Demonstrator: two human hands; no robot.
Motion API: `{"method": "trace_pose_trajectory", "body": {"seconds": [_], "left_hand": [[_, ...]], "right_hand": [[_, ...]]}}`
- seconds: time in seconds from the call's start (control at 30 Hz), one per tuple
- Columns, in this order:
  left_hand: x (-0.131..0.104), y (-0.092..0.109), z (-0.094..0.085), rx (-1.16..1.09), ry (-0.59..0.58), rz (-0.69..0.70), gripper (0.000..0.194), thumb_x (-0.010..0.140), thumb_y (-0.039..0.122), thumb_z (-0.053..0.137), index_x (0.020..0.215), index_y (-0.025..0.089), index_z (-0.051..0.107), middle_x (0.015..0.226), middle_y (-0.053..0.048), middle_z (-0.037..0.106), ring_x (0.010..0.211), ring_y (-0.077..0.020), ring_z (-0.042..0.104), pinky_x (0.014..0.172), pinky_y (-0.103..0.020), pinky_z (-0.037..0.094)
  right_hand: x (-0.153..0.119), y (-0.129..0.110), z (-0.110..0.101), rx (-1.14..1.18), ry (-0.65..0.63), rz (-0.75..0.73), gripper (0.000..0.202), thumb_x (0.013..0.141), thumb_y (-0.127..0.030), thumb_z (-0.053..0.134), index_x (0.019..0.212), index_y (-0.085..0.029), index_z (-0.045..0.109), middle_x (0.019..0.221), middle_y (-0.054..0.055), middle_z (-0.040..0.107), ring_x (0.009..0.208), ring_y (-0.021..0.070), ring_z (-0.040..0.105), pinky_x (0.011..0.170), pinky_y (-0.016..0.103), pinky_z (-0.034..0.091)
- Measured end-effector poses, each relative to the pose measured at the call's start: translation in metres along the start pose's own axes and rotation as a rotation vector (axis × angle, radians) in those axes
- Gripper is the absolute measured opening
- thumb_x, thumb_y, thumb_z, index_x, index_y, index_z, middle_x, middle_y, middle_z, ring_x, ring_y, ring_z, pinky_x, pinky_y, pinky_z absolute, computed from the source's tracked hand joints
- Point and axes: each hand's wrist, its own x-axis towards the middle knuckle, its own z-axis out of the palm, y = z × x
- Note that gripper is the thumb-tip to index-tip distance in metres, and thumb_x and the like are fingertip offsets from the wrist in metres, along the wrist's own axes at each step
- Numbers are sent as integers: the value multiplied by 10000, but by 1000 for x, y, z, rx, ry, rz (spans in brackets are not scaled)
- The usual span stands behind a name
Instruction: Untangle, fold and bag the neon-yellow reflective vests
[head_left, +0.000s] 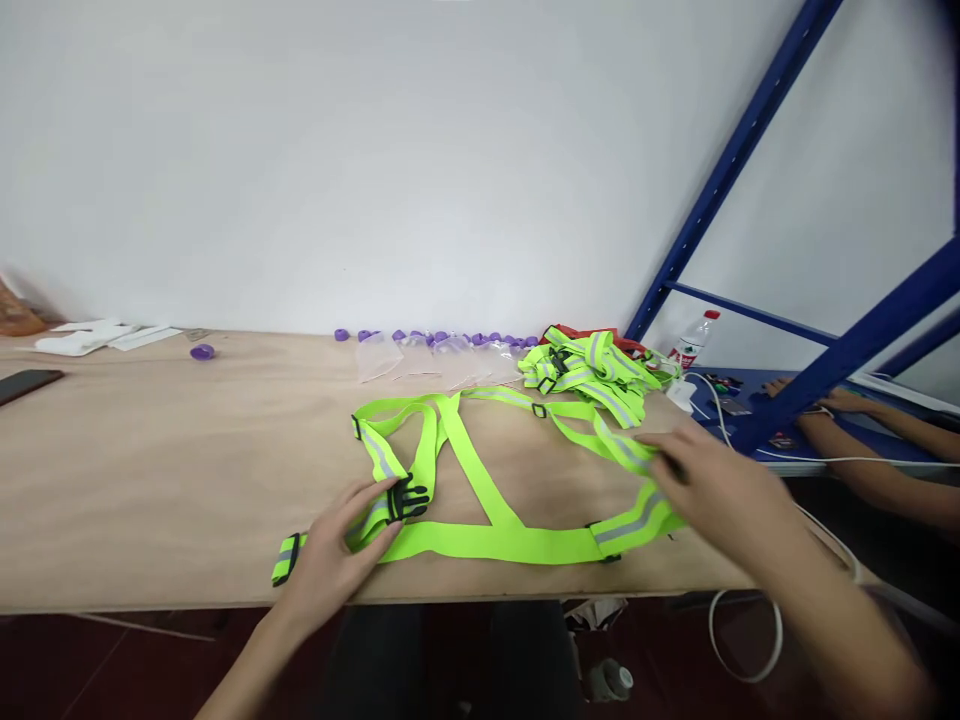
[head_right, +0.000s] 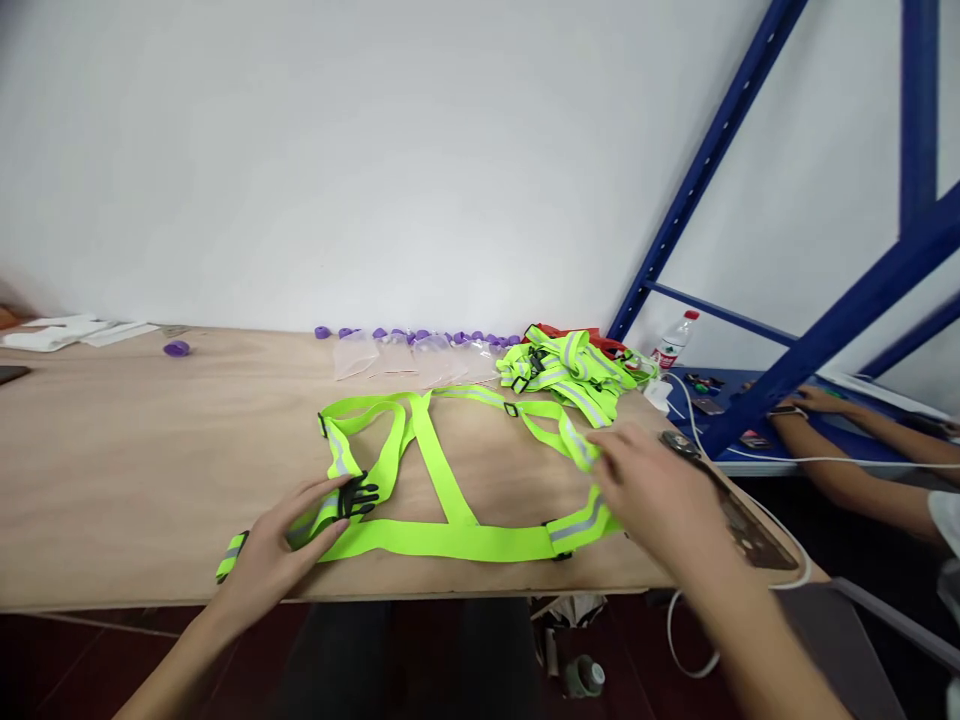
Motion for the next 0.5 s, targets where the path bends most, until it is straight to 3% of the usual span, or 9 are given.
{"method": "trace_pose_trajectory", "body": {"seconds": [0.07, 0.13, 0.23, 0.3, 0.37, 0.5], "left_hand": [[1, 6, 8, -55, 66, -11, 412, 886, 430, 650, 1281, 312, 646, 1305, -83, 630, 1242, -296, 579, 1083, -451, 452], [1, 10, 18, -164, 123, -30, 391, 874, 430, 667, 1239, 289, 660, 1309, -90, 621, 1257, -296, 573, 1097, -450, 444], [0, 11, 30, -367, 207, -58, 390, 855, 460, 686, 1193, 267, 655, 1312, -98, 620, 1286, -310, 561, 1116, -468, 438], [1, 10, 33, -447, 253, -60, 391, 832, 475, 711, 1161, 273, 650, 1297, -91, 626, 1274, -318, 573, 1113, -481, 446], [2, 7, 32, -479, 236, -59, 388, 821, 476, 725, 1146, 279, 645, 1290, -86, 626, 1254, -318, 587, 1104, -487, 457], [3, 2, 31, -438, 149, -73, 391, 825, 467, 727, 1155, 270, 654, 1282, -93, 630, 1239, -312, 589, 1095, -476, 459]], "right_hand": [[-3, -60, 7, -155, -144, -124, 295, 863, -144, 470, 1015, -208, 715, 1045, 153, 705, 862, 309, 700, 636, 381, 538], [-9, -113, 23, -188, -270, -235, 361, 843, -22, 434, 1017, -193, 701, 971, 150, 703, 884, 307, 699, 639, 358, 530], [-18, -153, 47, -73, -371, -293, 358, 875, -53, 459, 1151, -178, 649, 1088, 142, 683, 938, 319, 690, 643, 365, 538], [-22, -151, 51, 89, -371, -305, 383, 906, -217, 561, 1289, -189, 578, 1220, 142, 643, 1018, 331, 668, 719, 398, 552], [-24, -134, 45, 256, -346, -319, 523, 886, -367, 648, 1371, -217, 521, 1298, 129, 604, 1114, 323, 627, 853, 421, 536], [-27, -83, 34, 396, -334, -185, 578, 827, -374, 722, 1359, -240, 540, 1285, 111, 599, 1159, 296, 595, 976, 424, 482]]}}
